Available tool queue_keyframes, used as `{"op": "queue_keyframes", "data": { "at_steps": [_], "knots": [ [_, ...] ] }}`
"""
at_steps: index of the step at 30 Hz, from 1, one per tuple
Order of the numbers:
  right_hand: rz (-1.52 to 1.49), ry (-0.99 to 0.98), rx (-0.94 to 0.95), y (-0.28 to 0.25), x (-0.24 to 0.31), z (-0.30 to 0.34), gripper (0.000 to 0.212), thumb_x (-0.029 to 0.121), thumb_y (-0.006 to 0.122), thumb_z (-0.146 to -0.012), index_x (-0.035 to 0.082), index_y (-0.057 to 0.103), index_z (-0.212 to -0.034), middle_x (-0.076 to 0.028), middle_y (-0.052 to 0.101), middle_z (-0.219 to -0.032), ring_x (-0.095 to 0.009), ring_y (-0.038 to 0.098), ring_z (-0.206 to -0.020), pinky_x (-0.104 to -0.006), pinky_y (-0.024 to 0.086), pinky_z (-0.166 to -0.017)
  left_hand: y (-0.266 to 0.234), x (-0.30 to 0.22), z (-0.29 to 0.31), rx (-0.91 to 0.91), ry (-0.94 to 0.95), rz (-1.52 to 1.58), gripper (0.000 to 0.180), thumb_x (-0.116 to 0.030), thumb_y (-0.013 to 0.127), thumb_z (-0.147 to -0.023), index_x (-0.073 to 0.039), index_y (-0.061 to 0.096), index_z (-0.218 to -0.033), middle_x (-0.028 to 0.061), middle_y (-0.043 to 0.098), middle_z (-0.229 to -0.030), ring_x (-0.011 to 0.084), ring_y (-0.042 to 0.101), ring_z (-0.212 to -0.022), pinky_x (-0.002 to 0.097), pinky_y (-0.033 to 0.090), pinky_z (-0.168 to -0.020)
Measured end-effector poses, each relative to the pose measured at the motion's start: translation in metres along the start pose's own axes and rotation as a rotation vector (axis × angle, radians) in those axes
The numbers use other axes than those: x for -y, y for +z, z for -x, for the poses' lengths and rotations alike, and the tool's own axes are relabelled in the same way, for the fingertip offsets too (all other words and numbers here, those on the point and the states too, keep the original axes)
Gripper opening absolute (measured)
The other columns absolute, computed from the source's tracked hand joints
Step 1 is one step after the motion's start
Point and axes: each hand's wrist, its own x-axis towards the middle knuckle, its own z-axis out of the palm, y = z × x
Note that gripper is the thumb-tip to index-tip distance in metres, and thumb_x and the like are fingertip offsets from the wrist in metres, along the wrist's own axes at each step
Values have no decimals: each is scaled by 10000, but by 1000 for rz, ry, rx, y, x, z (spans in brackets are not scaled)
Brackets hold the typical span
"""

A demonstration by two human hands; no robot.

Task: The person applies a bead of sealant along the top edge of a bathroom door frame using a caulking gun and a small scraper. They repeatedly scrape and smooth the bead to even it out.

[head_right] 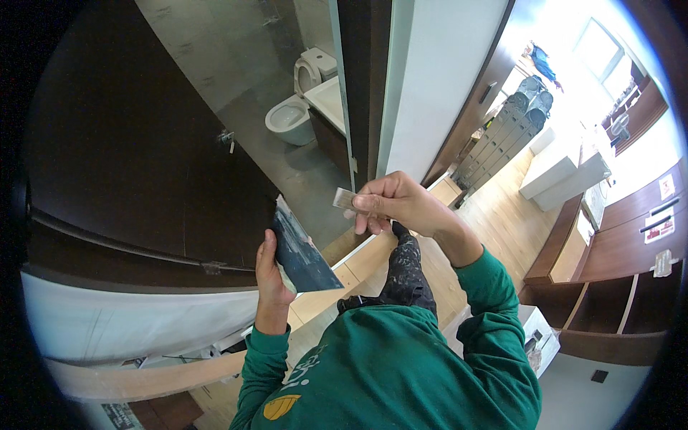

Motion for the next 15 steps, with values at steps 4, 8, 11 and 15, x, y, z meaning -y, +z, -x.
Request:
{"op": "queue_keyframes", "data": {
  "at_steps": [4, 8, 11, 15],
  "knots": [
    [-470, 59, 191, 20, -21, -20, 334, 311, 598, -1054, 30, 705, -908, 37, 538, -607, -44, 408, -541, -224, 317, -503, 9, 5, 6, 69, -83, 8, 396, -370, 518, -1071, -7, 667, -1124, 146, 742, -962, 230, 746, -829, 356, 632, -728],
    [-464, 179, 193, 34, -35, -40, 336, 326, 597, -1055, 49, 687, -889, 49, 506, -650, -38, 390, -571, -228, 286, -510, 14, 10, 7, 44, -74, -33, 401, -374, 514, -1072, -8, 667, -1133, 129, 741, -934, 211, 736, -764, 335, 624, -684],
    [-244, 63, 38, 31, -37, -48, 348, 345, 597, -1053, 57, 676, -873, 48, 525, -683, -36, 405, -578, -225, 291, -511, 9, 9, 10, 8, -113, 23, 412, -380, 500, -1077, -5, 662, -1129, 126, 735, -909, 205, 728, -739, 330, 620, -681],
    [-215, -20, -41, 29, -37, -49, 354, 350, 604, -1047, 29, 718, -951, 32, 592, -716, -41, 491, -612, -214, 372, -536, -2, 9, 14, 254, -220, 327, 404, -379, 476, -1087, -12, 635, -1033, 128, 697, -787, 186, 698, -645, 326, 607, -645]
  ]
}}
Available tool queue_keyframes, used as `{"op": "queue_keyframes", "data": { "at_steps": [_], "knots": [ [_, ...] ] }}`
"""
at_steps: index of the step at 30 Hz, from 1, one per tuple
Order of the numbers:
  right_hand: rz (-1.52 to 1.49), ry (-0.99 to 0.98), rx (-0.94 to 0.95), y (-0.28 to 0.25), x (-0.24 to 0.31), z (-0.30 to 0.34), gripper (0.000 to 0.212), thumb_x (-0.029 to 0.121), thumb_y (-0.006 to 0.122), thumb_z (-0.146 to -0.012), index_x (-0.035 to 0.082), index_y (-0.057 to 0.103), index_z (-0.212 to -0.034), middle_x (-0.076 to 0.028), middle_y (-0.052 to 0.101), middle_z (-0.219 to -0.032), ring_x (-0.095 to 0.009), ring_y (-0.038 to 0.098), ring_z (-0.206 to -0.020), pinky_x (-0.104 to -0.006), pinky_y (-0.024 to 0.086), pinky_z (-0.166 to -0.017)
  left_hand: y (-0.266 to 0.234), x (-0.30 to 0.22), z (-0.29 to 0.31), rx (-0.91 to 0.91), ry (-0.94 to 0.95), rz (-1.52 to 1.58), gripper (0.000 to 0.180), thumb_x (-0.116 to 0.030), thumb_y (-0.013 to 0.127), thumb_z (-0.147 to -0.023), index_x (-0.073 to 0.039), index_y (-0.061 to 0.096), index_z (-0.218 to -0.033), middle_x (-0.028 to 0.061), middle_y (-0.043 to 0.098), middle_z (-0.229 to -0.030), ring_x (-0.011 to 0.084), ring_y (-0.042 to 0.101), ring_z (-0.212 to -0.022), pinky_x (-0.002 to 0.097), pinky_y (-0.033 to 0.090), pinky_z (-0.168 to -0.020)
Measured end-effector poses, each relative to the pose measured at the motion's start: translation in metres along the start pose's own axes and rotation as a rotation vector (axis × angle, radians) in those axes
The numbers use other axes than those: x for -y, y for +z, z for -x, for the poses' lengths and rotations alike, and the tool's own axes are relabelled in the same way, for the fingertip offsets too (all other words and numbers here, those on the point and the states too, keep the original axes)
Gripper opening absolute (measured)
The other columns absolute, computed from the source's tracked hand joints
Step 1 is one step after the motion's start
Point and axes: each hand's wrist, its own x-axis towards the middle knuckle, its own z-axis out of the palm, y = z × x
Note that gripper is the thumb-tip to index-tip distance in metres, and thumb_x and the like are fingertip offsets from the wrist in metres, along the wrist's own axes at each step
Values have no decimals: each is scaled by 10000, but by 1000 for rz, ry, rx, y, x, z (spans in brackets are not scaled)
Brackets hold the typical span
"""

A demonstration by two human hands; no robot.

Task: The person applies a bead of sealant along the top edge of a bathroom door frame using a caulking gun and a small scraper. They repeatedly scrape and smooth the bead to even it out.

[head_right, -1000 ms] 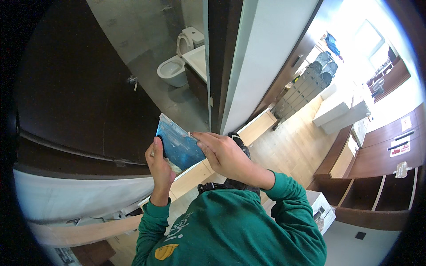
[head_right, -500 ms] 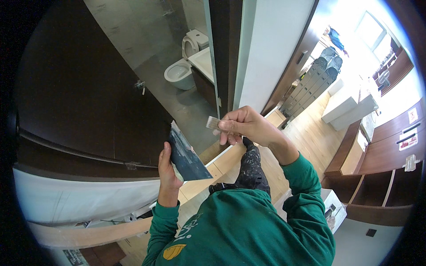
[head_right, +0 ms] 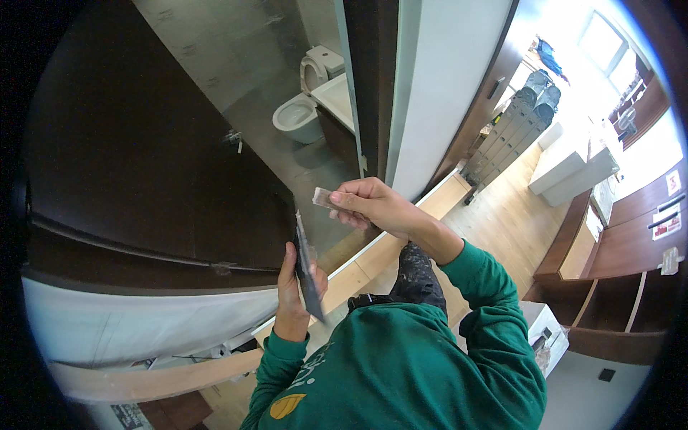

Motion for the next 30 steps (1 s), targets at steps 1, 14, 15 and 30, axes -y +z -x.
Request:
{"op": "queue_keyframes", "data": {
  "at_steps": [1, 14, 15, 30],
  "knots": [
    [8, -33, -2, 2, 0, 1, 359, 352, 604, -1047, 23, 729, -973, 27, 610, -724, -43, 515, -622, -210, 395, -545, -2, -1, 0, 116, -34, 119, 400, -381, 475, -1087, -21, 627, -999, 120, 682, -734, 175, 683, -596, 319, 601, -615],
    [-81, -98, 59, 31, -8, 3, 193, 192, 744, -959, 1, 739, -924, -7, 692, -765, -41, 578, -660, -202, 439, -584, 18, 27, 0, 409, -247, 934, 176, 6, 487, -989, 17, 570, -834, 129, 687, -611, 150, 659, -459, 217, 532, -406],
    [-80, -88, 60, 32, -10, 3, 192, 191, 747, -957, 2, 739, -924, -5, 690, -764, -41, 577, -660, -201, 437, -584, 18, 27, 0, 410, -242, 945, 177, 7, 485, -989, 17, 572, -835, 128, 687, -609, 148, 658, -457, 217, 532, -407],
    [46, -93, 94, 33, -2, 5, 164, 170, 760, -944, 15, 742, -892, 10, 691, -757, -21, 563, -642, -193, 413, -553, -2, 41, 2, 313, -257, 939, 143, 0, 494, -970, 34, 559, -848, 128, 656, -584, 153, 632, -436, 226, 512, -387]
  ]
}}
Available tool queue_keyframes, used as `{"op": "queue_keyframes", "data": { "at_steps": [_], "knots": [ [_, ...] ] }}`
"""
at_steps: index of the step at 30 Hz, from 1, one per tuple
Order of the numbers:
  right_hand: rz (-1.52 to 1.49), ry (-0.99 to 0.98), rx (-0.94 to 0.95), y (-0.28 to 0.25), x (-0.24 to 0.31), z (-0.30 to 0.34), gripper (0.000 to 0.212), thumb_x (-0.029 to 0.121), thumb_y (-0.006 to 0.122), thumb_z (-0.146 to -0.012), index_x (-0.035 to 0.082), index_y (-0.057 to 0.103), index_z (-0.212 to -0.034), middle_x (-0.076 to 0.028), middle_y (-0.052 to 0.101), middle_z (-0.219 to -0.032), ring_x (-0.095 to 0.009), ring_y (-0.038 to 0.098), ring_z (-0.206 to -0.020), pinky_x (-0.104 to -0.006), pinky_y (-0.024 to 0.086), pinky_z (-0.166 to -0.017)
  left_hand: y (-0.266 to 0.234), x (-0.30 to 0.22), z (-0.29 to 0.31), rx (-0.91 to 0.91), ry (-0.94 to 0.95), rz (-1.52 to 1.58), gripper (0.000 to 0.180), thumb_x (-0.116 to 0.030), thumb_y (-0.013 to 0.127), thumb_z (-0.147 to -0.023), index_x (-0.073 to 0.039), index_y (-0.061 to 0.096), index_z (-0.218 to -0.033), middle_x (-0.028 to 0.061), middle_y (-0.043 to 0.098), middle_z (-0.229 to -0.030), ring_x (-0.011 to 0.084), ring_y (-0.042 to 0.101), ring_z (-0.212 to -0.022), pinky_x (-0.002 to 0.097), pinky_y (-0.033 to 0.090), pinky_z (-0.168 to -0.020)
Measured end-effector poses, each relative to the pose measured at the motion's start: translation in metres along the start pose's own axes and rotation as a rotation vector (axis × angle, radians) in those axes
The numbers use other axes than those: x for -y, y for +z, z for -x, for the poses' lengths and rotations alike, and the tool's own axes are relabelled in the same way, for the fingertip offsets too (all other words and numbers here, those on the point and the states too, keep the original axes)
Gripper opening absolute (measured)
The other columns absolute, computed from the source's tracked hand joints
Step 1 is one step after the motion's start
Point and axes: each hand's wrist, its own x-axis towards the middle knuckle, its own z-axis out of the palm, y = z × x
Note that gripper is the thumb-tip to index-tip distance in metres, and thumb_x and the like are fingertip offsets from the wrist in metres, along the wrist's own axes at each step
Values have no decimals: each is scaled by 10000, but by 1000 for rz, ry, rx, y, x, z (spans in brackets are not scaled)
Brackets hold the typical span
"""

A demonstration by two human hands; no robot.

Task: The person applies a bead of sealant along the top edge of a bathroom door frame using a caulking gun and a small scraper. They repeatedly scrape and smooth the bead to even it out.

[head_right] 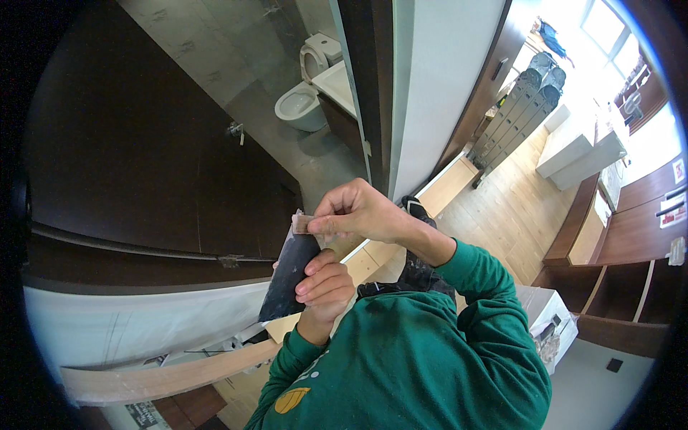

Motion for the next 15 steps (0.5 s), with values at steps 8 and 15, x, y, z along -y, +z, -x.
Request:
{"op": "queue_keyframes", "data": {
  "at_steps": [8, 15],
  "knots": [
    [-7, -212, -262, -12, 9, 28, 173, 202, 699, -993, 39, 730, -943, 35, 663, -768, -22, 543, -658, -204, 434, -604, 31, -41, 0, -482, 631, -1096, 324, -286, 523, -1081, -21, 639, -937, 81, 716, -822, 124, 668, -657, 250, 549, -606],
    [4, -11, -362, 10, -11, 42, 175, 177, 726, -971, 5, 755, -966, 22, 653, -707, -16, 526, -596, -195, 382, -521, 57, -46, 2, -491, 1193, -1863, 349, -301, 535, -1082, -16, 639, -910, -12, 627, -814, 40, 504, -741, 225, 406, -669]
  ]
}}
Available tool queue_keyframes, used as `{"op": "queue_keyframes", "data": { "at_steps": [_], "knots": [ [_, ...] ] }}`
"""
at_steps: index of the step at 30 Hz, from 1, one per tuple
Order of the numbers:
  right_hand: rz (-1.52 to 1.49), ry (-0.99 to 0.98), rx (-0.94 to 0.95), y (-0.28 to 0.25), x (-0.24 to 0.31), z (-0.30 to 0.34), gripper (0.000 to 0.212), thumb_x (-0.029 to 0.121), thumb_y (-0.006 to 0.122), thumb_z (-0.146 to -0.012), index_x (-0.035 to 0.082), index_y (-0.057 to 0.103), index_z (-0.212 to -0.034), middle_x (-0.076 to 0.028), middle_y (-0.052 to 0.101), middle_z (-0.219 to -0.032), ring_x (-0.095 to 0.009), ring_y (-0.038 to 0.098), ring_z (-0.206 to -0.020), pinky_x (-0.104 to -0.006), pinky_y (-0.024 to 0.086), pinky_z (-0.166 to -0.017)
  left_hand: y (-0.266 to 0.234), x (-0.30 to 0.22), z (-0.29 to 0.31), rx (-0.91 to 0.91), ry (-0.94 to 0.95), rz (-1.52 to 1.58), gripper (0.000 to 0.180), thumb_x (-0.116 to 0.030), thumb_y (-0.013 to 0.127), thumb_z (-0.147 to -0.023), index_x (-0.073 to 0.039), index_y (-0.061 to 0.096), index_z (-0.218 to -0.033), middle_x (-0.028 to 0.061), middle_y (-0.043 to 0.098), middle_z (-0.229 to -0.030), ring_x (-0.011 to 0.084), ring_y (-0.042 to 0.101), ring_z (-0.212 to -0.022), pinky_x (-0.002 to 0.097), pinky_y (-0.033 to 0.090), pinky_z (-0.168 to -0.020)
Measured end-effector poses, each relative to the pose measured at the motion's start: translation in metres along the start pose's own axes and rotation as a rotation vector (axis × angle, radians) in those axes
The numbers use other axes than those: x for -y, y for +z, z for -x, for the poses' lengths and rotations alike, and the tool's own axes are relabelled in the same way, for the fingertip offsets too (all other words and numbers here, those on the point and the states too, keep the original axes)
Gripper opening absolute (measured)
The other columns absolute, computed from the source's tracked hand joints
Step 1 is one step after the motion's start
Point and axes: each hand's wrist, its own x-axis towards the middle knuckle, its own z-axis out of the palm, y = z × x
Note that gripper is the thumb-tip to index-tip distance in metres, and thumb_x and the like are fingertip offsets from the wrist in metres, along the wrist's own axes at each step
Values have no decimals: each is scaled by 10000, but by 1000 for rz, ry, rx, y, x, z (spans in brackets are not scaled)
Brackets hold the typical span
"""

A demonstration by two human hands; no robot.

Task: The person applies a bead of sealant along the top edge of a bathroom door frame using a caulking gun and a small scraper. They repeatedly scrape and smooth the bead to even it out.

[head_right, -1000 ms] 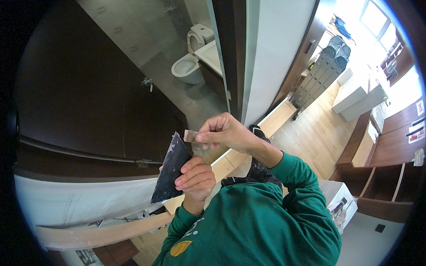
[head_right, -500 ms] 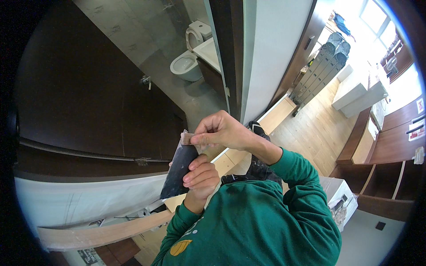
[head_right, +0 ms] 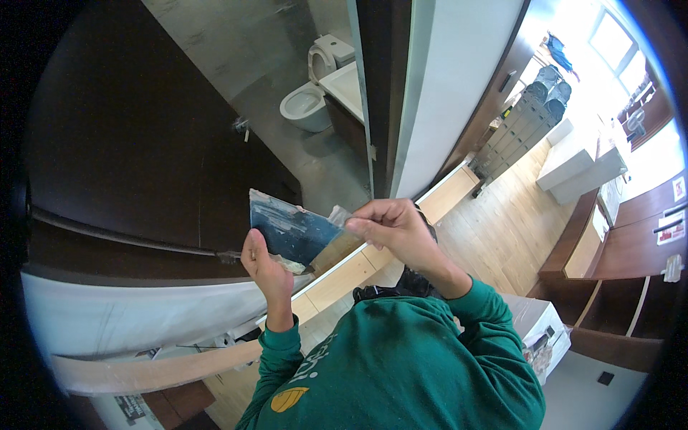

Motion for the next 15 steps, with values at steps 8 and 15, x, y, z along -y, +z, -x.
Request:
{"op": "queue_keyframes", "data": {
  "at_steps": [8, 15],
  "knots": [
    [49, 135, -66, 8, -10, -4, 213, 205, 772, -933, -5, 775, -902, 9, 635, -613, -31, 544, -523, -197, 381, -486, 20, -20, 18, 110, 254, -443, 325, -230, 519, -1066, 45, 653, -954, 55, 639, -718, 98, 538, -634, 274, 404, -575],
    [15, 151, -101, 1, -2, -3, 247, 222, 790, -919, -2, 753, -823, 16, 635, -618, -28, 540, -516, -192, 382, -477, 25, -29, 20, 393, 281, -576, 227, -148, 563, -1038, 55, 653, -986, 106, 613, -685, 133, 537, -564, 299, 411, -536]
  ]
}}
